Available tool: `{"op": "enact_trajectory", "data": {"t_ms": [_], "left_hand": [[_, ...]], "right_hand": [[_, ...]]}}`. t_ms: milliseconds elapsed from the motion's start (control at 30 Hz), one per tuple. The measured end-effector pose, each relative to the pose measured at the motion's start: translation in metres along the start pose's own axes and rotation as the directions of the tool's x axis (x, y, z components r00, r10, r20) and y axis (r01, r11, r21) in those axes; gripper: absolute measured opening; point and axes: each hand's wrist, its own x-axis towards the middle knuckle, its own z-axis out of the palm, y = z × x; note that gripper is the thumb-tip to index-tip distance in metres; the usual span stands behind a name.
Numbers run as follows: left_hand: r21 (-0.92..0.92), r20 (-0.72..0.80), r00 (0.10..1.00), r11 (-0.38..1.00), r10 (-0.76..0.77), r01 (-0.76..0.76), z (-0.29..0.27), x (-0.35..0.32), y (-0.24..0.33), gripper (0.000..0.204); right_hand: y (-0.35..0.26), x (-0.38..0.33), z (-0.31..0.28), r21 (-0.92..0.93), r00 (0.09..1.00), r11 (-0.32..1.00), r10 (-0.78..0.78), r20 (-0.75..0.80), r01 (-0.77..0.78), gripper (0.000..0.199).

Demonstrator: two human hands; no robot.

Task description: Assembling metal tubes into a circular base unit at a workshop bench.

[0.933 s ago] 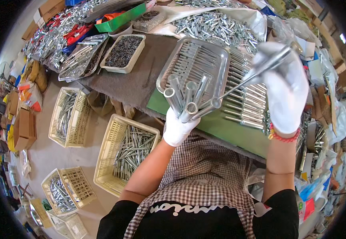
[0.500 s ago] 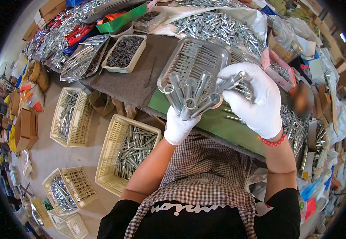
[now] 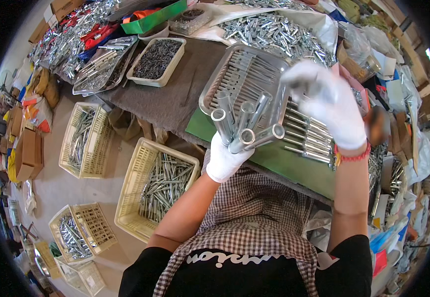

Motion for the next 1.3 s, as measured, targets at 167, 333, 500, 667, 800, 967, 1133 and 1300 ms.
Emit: {"op": "enact_trajectory", "data": {"t_ms": [167,333,500,667,800,967,1133,1300], "left_hand": [[-0.108,0.055,0.997,0.992,-0.062,0.068,-0.001,-0.002,-0.002,0.03],[-0.201,0.084,0.986,0.966,-0.146,0.16,-0.003,-0.005,-0.002,0.039],[-0.219,0.112,0.982,0.96,-0.154,0.176,-0.005,-0.005,0.0,0.042],[-0.324,0.096,0.986,0.932,-0.139,0.163,-0.003,-0.006,0.001,0.041],[-0.28,0.089,0.991,0.952,-0.1,0.121,-0.002,-0.004,0.002,0.042],[-0.148,0.027,0.993,0.982,-0.114,0.116,0.001,-0.002,0.004,0.036],[-0.083,0.044,0.997,0.995,-0.059,0.062,0.001,0.0,-0.009,0.037],[-0.137,0.049,0.996,0.988,-0.069,0.075,0.0,0.001,-0.005,0.043]], "right_hand": [[0.07,0.065,-0.003,-0.742,0.996,0.668,-0.017,-0.086,-0.053,0.026],[0.138,0.099,0.021,-0.849,0.998,0.525,0.053,-0.031,-0.054,0.019],[0.144,0.11,0.043,-0.9,0.978,0.392,0.156,-0.137,-0.189,0.018],[0.158,0.112,0.042,-0.859,0.971,0.455,0.07,-0.228,-0.234,0.018],[0.159,0.114,0.036,-0.858,0.959,0.439,0.212,-0.19,-0.267,0.018],[0.148,0.105,0.036,-0.82,0.981,0.539,0.108,-0.159,-0.192,0.021],[0.079,0.074,0.009,-0.493,0.906,0.869,-0.176,-0.385,-0.041,0.041],[-0.027,0.018,0.008,0.073,0.874,0.957,-0.223,-0.432,0.28,0.044]]}}
